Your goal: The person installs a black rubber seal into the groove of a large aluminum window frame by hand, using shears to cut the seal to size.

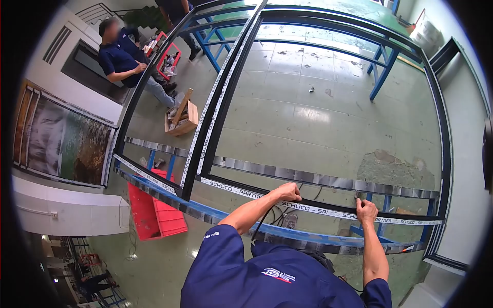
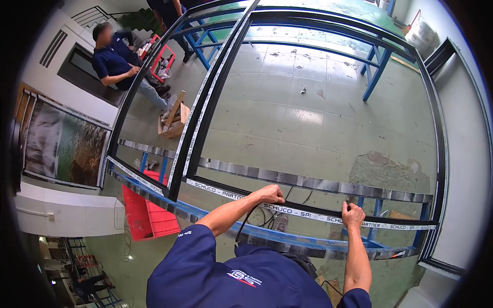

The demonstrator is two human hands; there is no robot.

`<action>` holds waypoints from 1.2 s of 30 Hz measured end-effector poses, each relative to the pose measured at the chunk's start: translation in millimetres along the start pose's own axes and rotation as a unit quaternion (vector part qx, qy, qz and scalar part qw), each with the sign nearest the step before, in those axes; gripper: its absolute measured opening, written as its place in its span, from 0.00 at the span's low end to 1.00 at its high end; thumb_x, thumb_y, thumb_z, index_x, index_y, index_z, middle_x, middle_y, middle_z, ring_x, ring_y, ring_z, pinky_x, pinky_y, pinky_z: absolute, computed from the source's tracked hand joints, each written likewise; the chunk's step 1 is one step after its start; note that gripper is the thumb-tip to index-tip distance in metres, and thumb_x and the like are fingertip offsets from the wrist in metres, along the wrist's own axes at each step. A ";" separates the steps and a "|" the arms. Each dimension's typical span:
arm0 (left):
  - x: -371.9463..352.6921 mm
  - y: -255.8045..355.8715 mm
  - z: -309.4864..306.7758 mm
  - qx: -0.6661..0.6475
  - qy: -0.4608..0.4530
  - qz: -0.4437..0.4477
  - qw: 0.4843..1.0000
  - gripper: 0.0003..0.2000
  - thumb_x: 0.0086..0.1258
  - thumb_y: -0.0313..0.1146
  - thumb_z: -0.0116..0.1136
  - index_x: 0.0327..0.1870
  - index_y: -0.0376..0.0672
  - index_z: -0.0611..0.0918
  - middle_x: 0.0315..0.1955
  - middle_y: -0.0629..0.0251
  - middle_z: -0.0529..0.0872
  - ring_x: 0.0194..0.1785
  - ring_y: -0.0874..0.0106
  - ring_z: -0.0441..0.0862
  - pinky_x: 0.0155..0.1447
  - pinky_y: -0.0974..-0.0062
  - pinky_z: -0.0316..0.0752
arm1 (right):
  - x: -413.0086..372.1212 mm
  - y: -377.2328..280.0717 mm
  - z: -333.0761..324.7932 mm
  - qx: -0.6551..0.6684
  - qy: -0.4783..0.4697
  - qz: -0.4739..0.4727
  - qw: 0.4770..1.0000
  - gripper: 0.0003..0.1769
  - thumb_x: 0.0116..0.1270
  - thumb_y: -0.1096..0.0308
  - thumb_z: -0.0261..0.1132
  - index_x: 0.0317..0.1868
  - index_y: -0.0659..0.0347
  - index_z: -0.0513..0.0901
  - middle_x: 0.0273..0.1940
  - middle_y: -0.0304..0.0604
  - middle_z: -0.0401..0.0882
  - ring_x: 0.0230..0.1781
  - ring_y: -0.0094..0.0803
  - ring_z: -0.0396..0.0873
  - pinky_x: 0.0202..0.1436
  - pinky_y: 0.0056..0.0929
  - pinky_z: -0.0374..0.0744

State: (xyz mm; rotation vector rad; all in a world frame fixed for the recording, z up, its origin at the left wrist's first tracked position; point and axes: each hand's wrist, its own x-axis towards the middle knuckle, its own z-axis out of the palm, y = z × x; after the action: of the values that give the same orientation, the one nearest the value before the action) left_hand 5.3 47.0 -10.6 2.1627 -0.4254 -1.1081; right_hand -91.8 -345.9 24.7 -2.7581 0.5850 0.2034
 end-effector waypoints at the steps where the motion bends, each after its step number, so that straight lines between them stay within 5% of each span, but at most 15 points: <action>1: 3.7 -5.5 0.5 -0.027 -0.015 0.009 0.999 0.16 0.68 0.44 0.68 0.43 0.39 0.92 0.35 0.53 0.92 0.43 0.61 0.89 0.51 0.61 0.81 | 0.1 0.0 0.1 -0.002 0.001 -0.002 1.000 0.26 0.70 0.43 0.63 0.32 0.60 0.90 0.32 0.57 0.87 0.38 0.60 0.86 0.44 0.53 0.81; 9: 7.1 -1.4 4.1 -0.056 -0.030 0.038 0.997 0.16 0.68 0.42 0.67 0.40 0.35 0.90 0.31 0.53 0.91 0.37 0.65 0.88 0.45 0.61 0.80 | 0.4 0.5 2.6 0.002 0.014 -0.007 1.000 0.27 0.70 0.44 0.63 0.31 0.62 0.89 0.30 0.59 0.86 0.36 0.61 0.85 0.43 0.54 0.80; 14: -0.9 20.0 -2.1 0.071 -0.026 -0.014 0.997 0.17 0.65 0.49 0.67 0.42 0.44 0.93 0.39 0.52 0.93 0.50 0.53 0.89 0.56 0.56 0.81 | 0.7 0.1 1.1 -0.004 0.001 -0.004 1.000 0.26 0.70 0.44 0.63 0.32 0.60 0.89 0.31 0.57 0.87 0.37 0.60 0.85 0.44 0.53 0.81; 36: -15.1 -6.3 -9.2 0.028 0.012 -0.073 0.997 0.18 0.65 0.48 0.72 0.46 0.43 0.93 0.43 0.52 0.93 0.52 0.55 0.89 0.58 0.59 0.81 | -1.9 0.3 -2.0 -0.002 0.000 -0.003 1.000 0.27 0.70 0.43 0.63 0.31 0.60 0.89 0.31 0.58 0.87 0.37 0.60 0.85 0.44 0.54 0.81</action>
State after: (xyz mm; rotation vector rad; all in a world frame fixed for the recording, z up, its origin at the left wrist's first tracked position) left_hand 3.8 63.7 -2.1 2.2847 -0.2948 -1.1615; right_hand -93.5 -346.1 26.9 -2.7624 0.5773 0.2039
